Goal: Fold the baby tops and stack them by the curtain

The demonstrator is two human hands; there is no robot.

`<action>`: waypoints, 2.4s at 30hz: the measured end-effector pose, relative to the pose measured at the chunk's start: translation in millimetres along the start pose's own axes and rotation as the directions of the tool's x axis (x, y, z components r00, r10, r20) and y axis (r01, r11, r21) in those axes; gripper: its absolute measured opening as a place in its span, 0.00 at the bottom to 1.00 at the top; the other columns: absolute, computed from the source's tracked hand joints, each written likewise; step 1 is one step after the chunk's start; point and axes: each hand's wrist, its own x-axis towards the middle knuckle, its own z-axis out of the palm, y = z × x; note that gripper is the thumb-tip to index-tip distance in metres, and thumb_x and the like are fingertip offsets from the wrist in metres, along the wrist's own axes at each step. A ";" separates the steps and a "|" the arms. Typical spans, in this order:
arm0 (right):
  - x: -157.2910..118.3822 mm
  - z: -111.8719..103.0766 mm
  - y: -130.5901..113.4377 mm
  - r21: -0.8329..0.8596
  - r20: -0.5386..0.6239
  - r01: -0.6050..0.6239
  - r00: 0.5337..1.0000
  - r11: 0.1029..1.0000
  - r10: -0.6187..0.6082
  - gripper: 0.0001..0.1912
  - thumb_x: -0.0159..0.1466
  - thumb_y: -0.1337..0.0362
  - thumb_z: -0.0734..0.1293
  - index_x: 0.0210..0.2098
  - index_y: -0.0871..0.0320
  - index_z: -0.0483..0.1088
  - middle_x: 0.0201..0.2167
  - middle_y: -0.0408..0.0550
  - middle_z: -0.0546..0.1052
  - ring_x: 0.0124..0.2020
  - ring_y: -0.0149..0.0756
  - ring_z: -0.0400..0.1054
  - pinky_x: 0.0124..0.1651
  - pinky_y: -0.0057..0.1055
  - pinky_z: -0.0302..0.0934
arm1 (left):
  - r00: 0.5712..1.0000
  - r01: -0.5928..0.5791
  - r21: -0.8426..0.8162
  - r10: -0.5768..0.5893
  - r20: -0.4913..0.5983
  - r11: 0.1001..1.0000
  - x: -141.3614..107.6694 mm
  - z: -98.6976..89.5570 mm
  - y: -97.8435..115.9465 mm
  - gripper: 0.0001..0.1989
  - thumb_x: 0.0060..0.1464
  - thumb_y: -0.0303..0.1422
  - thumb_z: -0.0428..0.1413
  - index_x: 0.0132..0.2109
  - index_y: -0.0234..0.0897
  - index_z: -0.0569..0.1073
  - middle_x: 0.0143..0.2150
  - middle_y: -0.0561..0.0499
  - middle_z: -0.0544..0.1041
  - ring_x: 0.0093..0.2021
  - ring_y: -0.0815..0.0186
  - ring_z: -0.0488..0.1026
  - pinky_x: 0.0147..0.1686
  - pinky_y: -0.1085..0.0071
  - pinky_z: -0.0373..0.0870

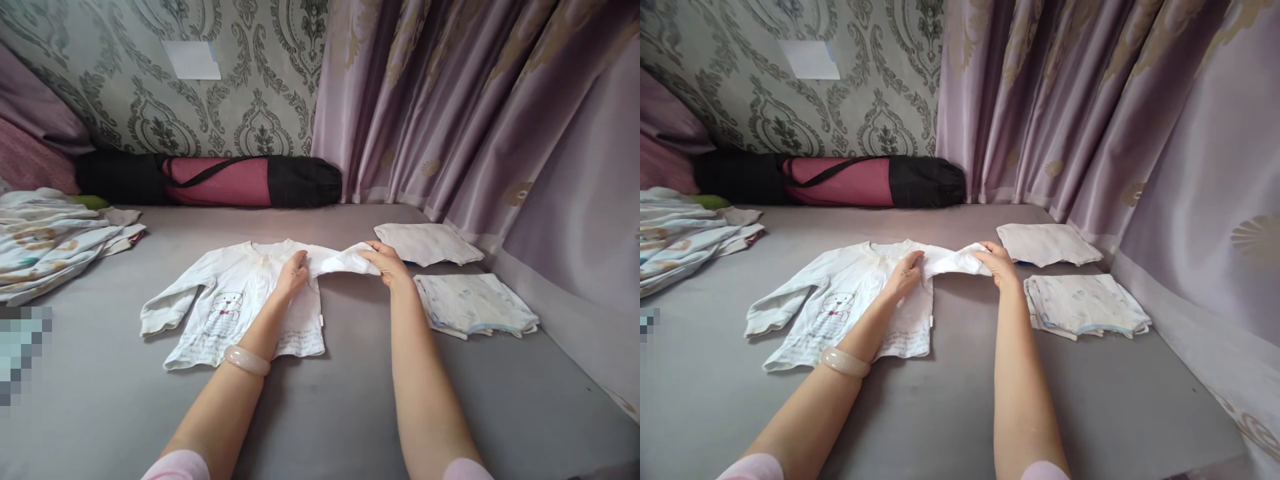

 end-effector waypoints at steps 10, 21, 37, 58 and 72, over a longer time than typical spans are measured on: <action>23.2 -38.4 30.7 -0.673 -0.083 -0.025 0.996 0.739 -0.042 0.10 0.50 0.68 0.71 0.32 0.59 0.79 0.26 0.46 0.80 0.31 0.37 0.73 0.31 0.26 0.62 | 0.972 -0.232 0.556 0.175 0.155 0.798 -2.1 9.8 -15.3 0.22 0.59 0.24 0.45 0.60 0.29 0.67 0.64 0.35 0.67 0.67 0.55 0.62 0.67 0.54 0.56; 24.2 -34.2 30.3 -0.644 -0.103 0.017 0.989 0.765 -0.109 0.09 0.55 0.59 0.69 0.25 0.58 0.75 0.21 0.44 0.75 0.30 0.36 0.70 0.33 0.27 0.60 | 0.949 -0.293 0.507 0.182 0.257 0.810 53.8 -10.8 6.1 0.17 0.54 0.22 0.45 0.43 0.36 0.77 0.45 0.43 0.80 0.50 0.60 0.75 0.53 0.65 0.70; 33.2 -31.3 44.2 -0.403 -0.332 0.101 0.910 0.910 -0.248 0.17 0.57 0.53 0.67 0.34 0.61 0.78 0.27 0.48 0.79 0.36 0.40 0.72 0.36 0.27 0.64 | 0.959 -0.275 0.576 0.177 0.221 0.770 30.1 9.6 -10.2 0.25 0.67 0.37 0.39 0.65 0.34 0.64 0.68 0.40 0.63 0.69 0.56 0.57 0.67 0.57 0.51; 13.6 -21.1 46.6 -0.914 -0.149 0.037 0.896 0.405 -0.418 0.13 0.66 0.68 0.63 0.46 0.58 0.77 0.48 0.58 0.73 0.54 0.49 0.62 0.50 0.37 0.59 | 0.957 -0.244 0.637 0.074 0.281 0.731 27.1 10.3 -4.9 0.30 0.68 0.43 0.36 0.69 0.31 0.57 0.72 0.39 0.55 0.72 0.53 0.49 0.69 0.52 0.43; 11.0 14.9 24.6 -0.859 0.139 0.265 0.944 0.437 -0.300 0.15 0.66 0.70 0.61 0.45 0.54 0.77 0.44 0.50 0.78 0.47 0.41 0.70 0.49 0.31 0.60 | 0.920 -0.314 0.585 0.089 0.381 0.748 -85.6 -14.1 58.4 0.11 0.61 0.44 0.52 0.42 0.41 0.69 0.41 0.46 0.76 0.41 0.59 0.74 0.40 0.66 0.68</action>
